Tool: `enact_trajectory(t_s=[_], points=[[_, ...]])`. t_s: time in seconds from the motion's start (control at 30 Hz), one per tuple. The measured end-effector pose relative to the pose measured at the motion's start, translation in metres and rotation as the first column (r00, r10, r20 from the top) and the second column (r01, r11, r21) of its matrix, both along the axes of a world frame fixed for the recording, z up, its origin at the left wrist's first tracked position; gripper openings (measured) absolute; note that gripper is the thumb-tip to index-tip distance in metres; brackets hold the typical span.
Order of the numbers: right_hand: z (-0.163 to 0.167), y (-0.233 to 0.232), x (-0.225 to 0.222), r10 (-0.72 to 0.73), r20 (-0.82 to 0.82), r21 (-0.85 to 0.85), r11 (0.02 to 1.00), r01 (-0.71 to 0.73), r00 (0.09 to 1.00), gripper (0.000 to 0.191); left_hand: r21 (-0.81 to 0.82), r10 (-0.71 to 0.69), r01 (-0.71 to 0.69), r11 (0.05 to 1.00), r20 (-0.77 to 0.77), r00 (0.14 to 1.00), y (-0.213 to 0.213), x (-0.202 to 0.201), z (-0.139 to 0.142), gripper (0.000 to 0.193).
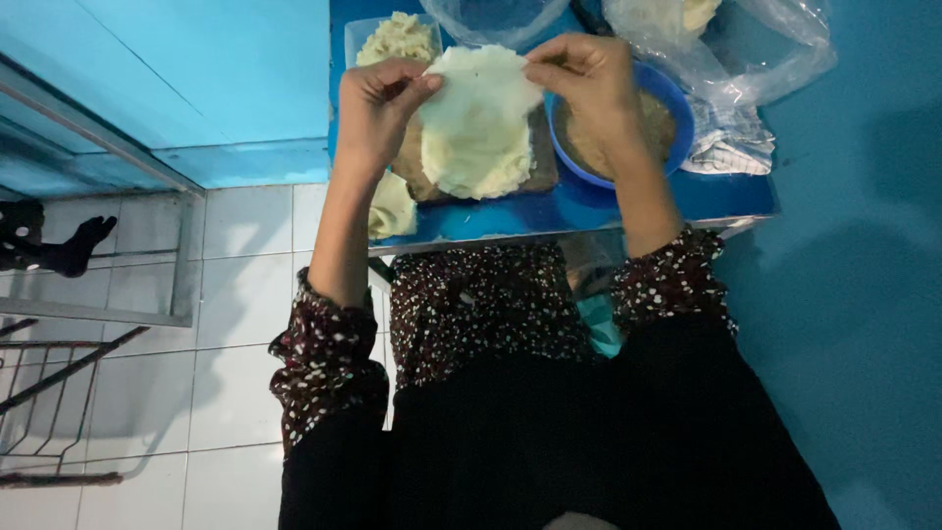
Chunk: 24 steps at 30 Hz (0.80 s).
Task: The person presses and flattens a round piece of dough by hand on a wooden cutting board, then cuts the flattened dough with a knife into smaller pieces. They lift, turn, and stack the dough pieces on the board and table, working beside a blue bowl of brown powder and a container of dough scraps.
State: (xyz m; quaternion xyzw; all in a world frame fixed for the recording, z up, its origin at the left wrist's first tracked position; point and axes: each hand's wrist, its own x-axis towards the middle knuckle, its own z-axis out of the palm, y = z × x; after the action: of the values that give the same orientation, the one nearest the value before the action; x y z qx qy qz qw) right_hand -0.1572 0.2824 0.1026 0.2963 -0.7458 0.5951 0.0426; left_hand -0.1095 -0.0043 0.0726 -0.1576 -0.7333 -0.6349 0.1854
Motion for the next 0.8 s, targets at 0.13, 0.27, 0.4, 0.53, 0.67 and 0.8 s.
enact_trajectory(t_s=[0.13,0.27,0.4,0.53,0.67,0.8], points=[[-0.025,0.007,-0.014,0.030,-0.625,0.323,0.920,0.223,0.780,0.008,-0.380,-0.012,-0.073,0.922,-0.218,0.976,-0.005,-0.033,-0.040,0.008],[-0.062,0.014,-0.015,0.202,-0.550,0.551,0.817,0.171,0.811,0.009,-0.693,-0.109,-0.117,0.712,-0.273,0.956,0.000,-0.029,-0.079,0.015],[-0.082,0.020,-0.016,0.224,-0.596,0.543,0.820,0.182,0.771,0.010,-0.725,-0.083,-0.090,0.683,-0.200,0.976,-0.002,-0.019,-0.095,0.026],[-0.084,0.024,-0.012,0.220,-0.639,0.604,0.737,0.304,0.737,0.009,-0.724,-0.087,-0.098,0.683,-0.214,0.973,0.004,-0.008,-0.088,0.031],[-0.078,0.026,-0.006,0.264,-0.704,0.587,0.739,0.330,0.659,0.012,-0.793,-0.126,-0.139,0.593,-0.262,0.957,0.011,0.009,-0.074,0.032],[-0.067,0.029,-0.009,0.277,-0.601,0.659,0.703,0.268,0.750,0.018,-0.749,-0.110,-0.047,0.661,-0.158,0.981,0.011,0.017,-0.068,0.028]])
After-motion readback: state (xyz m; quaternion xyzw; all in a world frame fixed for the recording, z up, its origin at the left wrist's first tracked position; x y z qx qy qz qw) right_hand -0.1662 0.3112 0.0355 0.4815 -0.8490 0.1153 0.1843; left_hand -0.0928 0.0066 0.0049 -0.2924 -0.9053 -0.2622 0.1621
